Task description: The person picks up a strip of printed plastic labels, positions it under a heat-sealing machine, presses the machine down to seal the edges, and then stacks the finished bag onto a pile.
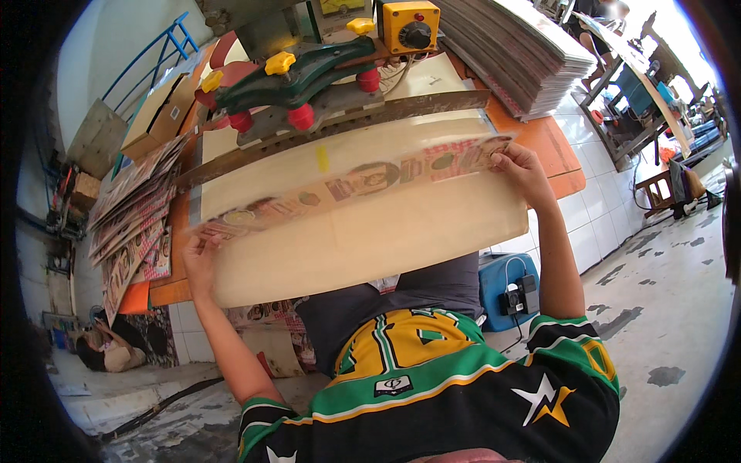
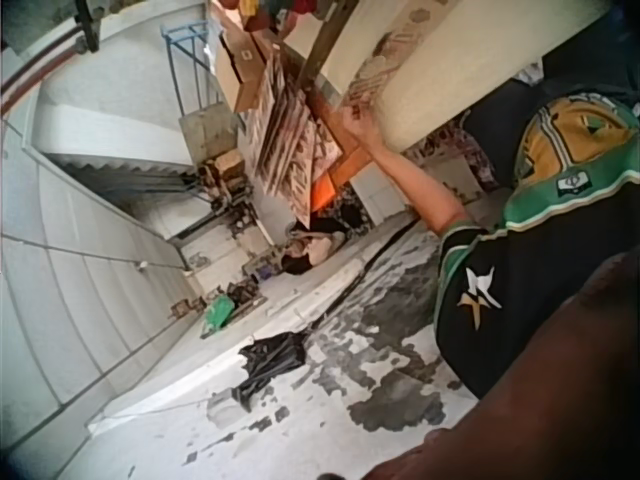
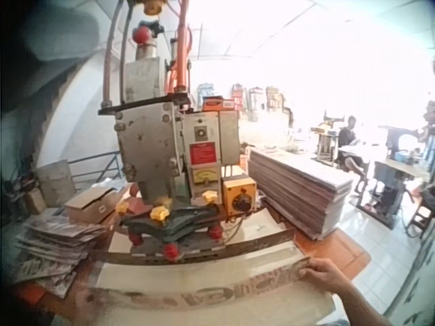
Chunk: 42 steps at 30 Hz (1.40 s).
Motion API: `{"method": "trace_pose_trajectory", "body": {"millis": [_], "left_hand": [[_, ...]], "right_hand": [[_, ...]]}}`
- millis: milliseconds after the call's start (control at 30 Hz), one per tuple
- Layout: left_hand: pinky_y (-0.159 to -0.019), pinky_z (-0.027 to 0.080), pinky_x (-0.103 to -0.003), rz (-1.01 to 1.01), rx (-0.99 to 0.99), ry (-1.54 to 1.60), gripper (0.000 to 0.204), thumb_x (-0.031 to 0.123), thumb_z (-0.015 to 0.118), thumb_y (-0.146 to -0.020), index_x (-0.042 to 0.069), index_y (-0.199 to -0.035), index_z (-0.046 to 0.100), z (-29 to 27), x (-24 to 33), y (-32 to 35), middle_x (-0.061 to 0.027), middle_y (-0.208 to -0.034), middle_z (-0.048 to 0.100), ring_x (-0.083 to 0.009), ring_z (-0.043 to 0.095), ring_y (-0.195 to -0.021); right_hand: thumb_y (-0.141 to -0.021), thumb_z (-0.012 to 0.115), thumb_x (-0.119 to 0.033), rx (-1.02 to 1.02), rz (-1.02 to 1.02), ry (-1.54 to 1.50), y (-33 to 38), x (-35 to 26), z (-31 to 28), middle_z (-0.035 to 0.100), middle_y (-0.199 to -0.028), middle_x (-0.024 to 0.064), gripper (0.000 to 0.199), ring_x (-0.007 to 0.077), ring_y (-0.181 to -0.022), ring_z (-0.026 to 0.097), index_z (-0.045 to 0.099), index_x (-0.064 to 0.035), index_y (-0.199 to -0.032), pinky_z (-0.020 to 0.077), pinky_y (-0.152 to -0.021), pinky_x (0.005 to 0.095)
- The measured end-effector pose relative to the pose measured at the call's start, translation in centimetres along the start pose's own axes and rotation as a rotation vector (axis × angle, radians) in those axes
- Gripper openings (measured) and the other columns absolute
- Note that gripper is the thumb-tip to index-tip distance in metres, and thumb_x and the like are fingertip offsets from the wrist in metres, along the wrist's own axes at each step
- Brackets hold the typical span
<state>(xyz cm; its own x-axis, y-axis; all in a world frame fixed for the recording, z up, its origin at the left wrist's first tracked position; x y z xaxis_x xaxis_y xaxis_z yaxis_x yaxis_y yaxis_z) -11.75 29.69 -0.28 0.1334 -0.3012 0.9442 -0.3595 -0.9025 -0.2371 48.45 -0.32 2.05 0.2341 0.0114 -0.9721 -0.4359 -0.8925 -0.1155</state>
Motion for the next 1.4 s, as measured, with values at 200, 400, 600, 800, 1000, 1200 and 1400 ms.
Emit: {"method": "trace_pose_trajectory", "body": {"millis": [200, 400, 600, 800, 1000, 1200, 1400], "left_hand": [[-0.069, 0.047, -0.019, -0.165, 0.137, 0.218, 0.033, 0.017, 0.070, -0.099, -0.001, -0.126, 0.061, 2.3, 2.0, 0.0, -0.0025, -0.092, 0.071, -0.0040, 0.061, -0.079], [-0.068, 0.045, -0.020, -0.108, 0.127, -0.155, 0.039, 0.014, 0.061, -0.102, 0.003, -0.139, 0.056, 4.5, 5.2, -0.3, -0.0022, -0.089, 0.069, -0.0049, 0.059, -0.076], [-0.078, 0.048, -0.026, -0.093, 0.053, -0.422, 0.031, 0.014, 0.058, -0.102, 0.001, -0.130, 0.066, 4.4, 2.8, -3.7, -0.0079, -0.100, 0.071, -0.0107, 0.061, -0.088], [-0.086, 0.050, -0.030, -0.017, 0.114, -0.536, 0.032, 0.020, 0.059, -0.102, -0.002, -0.122, 0.071, 4.5, 3.4, -5.1, -0.0136, -0.105, 0.074, -0.0163, 0.065, -0.093], [-0.087, 0.051, -0.033, 0.011, 0.159, -0.683, 0.035, 0.029, 0.062, -0.101, 0.002, -0.121, 0.072, 4.3, 3.5, -5.6, -0.0183, -0.110, 0.075, -0.0208, 0.070, -0.099], [-0.085, 0.051, -0.033, -0.025, 0.177, -0.726, 0.032, 0.028, 0.060, -0.101, 0.005, -0.120, 0.073, 4.4, 4.0, -5.4, -0.0196, -0.106, 0.074, -0.0243, 0.072, -0.095], [-0.087, 0.051, -0.032, -0.025, 0.157, -0.630, 0.037, 0.031, 0.063, -0.101, 0.002, -0.122, 0.072, 4.3, 3.9, -5.4, -0.0171, -0.109, 0.076, -0.0177, 0.069, -0.096]], "right_hand": [[-0.099, 0.068, -0.029, 0.006, 0.101, 0.111, 0.3, -0.4, 0.6, 0.069, -0.086, -0.0007, 0.033, 0.0063, -0.076, 0.059, 0.068, 0.0019, -0.110, 0.0453, -0.066, 0.0223], [-0.097, 0.069, -0.031, 0.134, 0.217, 0.298, 0.2, -1.4, 2.0, 0.073, -0.087, 0.0109, 0.033, 0.0109, -0.073, 0.064, 0.069, -0.0043, -0.117, 0.0462, -0.064, 0.0282], [-0.100, 0.060, -0.036, 0.223, -0.011, 0.701, -2.6, -1.4, 2.7, 0.074, -0.099, 0.0163, 0.033, 0.0312, -0.091, 0.070, 0.070, -0.0181, -0.125, 0.0515, -0.081, 0.0422], [-0.101, 0.054, -0.040, 0.245, -0.011, 0.833, -3.9, -2.1, 4.0, 0.073, -0.109, 0.0163, 0.034, 0.0369, -0.101, 0.068, 0.073, -0.0206, -0.122, 0.0513, -0.087, 0.0468], [-0.101, 0.054, -0.043, 0.289, 0.010, 0.898, -4.5, -1.3, 3.8, 0.074, -0.103, 0.0145, 0.034, 0.0363, -0.097, 0.069, 0.075, -0.0235, -0.119, 0.0517, -0.084, 0.0464], [-0.099, 0.055, -0.045, 0.310, 0.003, 0.951, -4.6, -1.0, 3.9, 0.075, -0.097, 0.0130, 0.033, 0.0363, -0.091, 0.070, 0.075, -0.0264, -0.118, 0.0520, -0.078, 0.0469], [-0.099, 0.056, -0.044, 0.342, -0.044, 0.949, -4.5, -1.1, 3.9, 0.075, -0.097, 0.0129, 0.031, 0.0352, -0.090, 0.070, 0.075, -0.0256, -0.115, 0.0520, -0.077, 0.0464]]}}
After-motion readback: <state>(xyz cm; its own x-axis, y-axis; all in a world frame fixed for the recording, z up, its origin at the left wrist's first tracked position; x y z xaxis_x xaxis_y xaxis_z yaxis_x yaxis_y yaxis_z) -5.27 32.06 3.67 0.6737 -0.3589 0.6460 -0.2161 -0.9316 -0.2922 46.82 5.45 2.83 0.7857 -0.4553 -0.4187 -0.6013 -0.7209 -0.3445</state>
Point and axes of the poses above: each hand's wrist, its own y-axis away from the middle knuckle, its own z-axis out of the palm, x = y × z, the point moved 8 cm from there along -y, towards the middle knuckle
